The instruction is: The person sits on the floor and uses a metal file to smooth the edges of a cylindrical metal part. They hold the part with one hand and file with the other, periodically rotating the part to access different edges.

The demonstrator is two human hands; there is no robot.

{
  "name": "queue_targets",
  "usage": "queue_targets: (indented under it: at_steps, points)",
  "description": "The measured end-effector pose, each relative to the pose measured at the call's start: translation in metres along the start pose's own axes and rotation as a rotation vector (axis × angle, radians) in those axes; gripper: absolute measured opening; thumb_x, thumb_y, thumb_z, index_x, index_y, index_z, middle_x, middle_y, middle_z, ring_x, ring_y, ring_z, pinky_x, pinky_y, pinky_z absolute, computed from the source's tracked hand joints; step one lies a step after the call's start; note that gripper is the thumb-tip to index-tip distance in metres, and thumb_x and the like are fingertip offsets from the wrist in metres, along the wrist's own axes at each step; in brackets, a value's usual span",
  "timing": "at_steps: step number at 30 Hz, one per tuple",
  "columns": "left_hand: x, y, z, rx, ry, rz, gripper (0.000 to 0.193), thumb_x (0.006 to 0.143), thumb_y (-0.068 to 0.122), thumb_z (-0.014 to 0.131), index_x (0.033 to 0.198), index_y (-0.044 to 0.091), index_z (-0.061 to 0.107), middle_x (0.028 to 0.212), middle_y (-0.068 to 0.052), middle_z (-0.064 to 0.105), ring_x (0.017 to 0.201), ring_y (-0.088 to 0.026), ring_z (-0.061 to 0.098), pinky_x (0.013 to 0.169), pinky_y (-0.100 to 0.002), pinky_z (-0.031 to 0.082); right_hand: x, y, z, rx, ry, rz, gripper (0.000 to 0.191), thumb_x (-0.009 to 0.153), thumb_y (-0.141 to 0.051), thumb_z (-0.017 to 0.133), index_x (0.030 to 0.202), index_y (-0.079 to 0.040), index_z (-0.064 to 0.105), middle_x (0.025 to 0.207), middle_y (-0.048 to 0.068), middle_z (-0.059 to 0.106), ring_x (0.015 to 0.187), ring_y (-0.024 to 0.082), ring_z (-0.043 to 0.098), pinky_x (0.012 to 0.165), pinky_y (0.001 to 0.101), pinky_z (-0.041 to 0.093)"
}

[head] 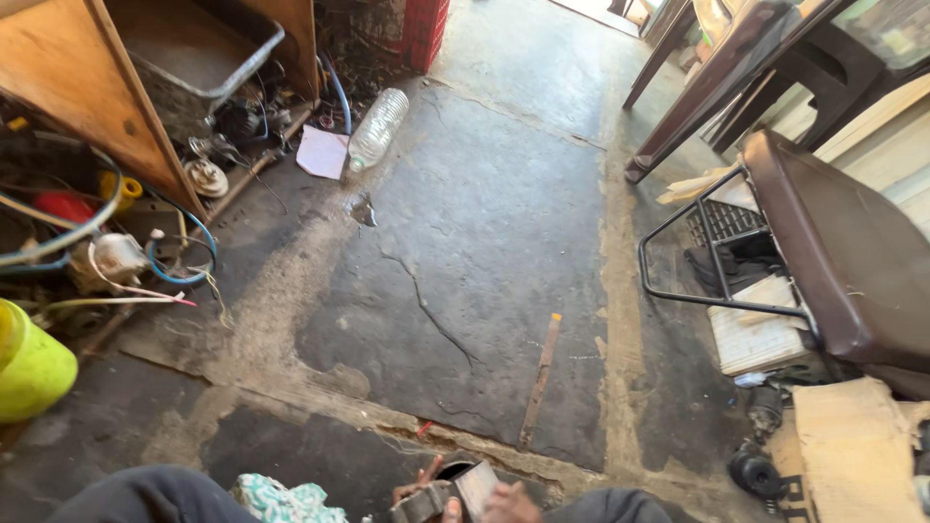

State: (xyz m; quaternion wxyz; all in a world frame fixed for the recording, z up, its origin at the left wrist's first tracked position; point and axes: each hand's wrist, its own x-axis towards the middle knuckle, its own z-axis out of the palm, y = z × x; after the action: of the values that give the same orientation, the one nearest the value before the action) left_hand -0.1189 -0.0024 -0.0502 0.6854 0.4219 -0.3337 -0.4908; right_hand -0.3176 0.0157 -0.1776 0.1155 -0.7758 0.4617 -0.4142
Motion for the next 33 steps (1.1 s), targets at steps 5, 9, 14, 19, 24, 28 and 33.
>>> queue_targets:
  at_steps: [5,9,14,19,24,28,33]
  points:
    - [0.003,0.004,0.009,0.002,-0.003,0.005,0.033,0.086,0.012,0.070,0.112,-0.001,0.053,0.124,-0.023,0.067,0.110,-0.027,0.064,0.100,-0.040,0.047,0.003,-0.002,0.005,0.017,0.011,0.018,0.029,0.102,-0.014,0.051,0.115,0.003,0.071,0.123,0.020,0.073,0.126,0.036,0.066,0.112,0.0472,0.046]
    - [-0.003,0.001,0.007,0.005,0.000,-0.006,0.033,0.087,0.013,0.070,0.112,-0.001,0.054,0.125,-0.022,0.067,0.111,-0.027,0.064,0.101,-0.040,0.047,0.004,-0.005,0.006,0.015,-0.005,-0.006,0.029,0.103,-0.015,0.050,0.115,0.002,0.071,0.124,0.020,0.073,0.126,0.035,0.066,0.112,0.0474,0.046]
    - [-0.003,-0.001,-0.002,0.007,0.000,0.002,0.033,0.088,0.014,0.069,0.113,-0.001,0.055,0.125,-0.022,0.067,0.112,-0.027,0.064,0.102,-0.041,0.046,0.011,-0.016,0.011,0.029,0.031,0.030,0.030,0.103,-0.015,0.050,0.115,0.002,0.071,0.124,0.020,0.073,0.126,0.035,0.066,0.112,0.0476,0.046]
    - [0.001,0.007,0.001,0.010,0.001,0.012,0.033,0.088,0.015,0.069,0.114,-0.001,0.056,0.126,-0.021,0.067,0.113,-0.027,0.063,0.103,-0.041,0.045,0.025,-0.028,0.002,0.023,0.027,0.002,0.030,0.104,-0.015,0.049,0.116,0.002,0.071,0.124,0.020,0.073,0.126,0.035,0.067,0.113,0.0477,0.047]
    - [0.005,0.021,0.003,0.013,0.002,0.024,0.033,0.089,0.016,0.069,0.115,-0.002,0.057,0.127,-0.020,0.067,0.113,-0.027,0.063,0.104,-0.041,0.045,0.037,-0.039,-0.009,0.044,0.072,0.079,0.030,0.104,-0.015,0.049,0.116,0.002,0.071,0.124,0.020,0.073,0.126,0.035,0.067,0.113,0.0479,0.047]
    - [0.003,0.026,0.004,0.032,0.002,0.014,0.034,0.090,0.017,0.069,0.116,-0.002,0.057,0.127,-0.019,0.067,0.114,-0.028,0.063,0.105,-0.041,0.044,0.042,-0.049,-0.006,0.038,0.053,0.037,0.031,0.104,-0.015,0.048,0.116,0.002,0.071,0.125,0.020,0.073,0.126,0.035,0.067,0.113,0.0481,0.047]
    - [0.001,0.021,0.004,0.022,0.019,0.023,0.034,0.091,0.018,0.068,0.116,-0.002,0.058,0.128,-0.018,0.067,0.115,-0.028,0.063,0.106,-0.042,0.043,0.048,-0.049,-0.016,0.064,0.117,0.119,0.031,0.105,-0.015,0.048,0.116,0.002,0.071,0.125,0.020,0.073,0.126,0.035,0.067,0.113,0.0483,0.047]
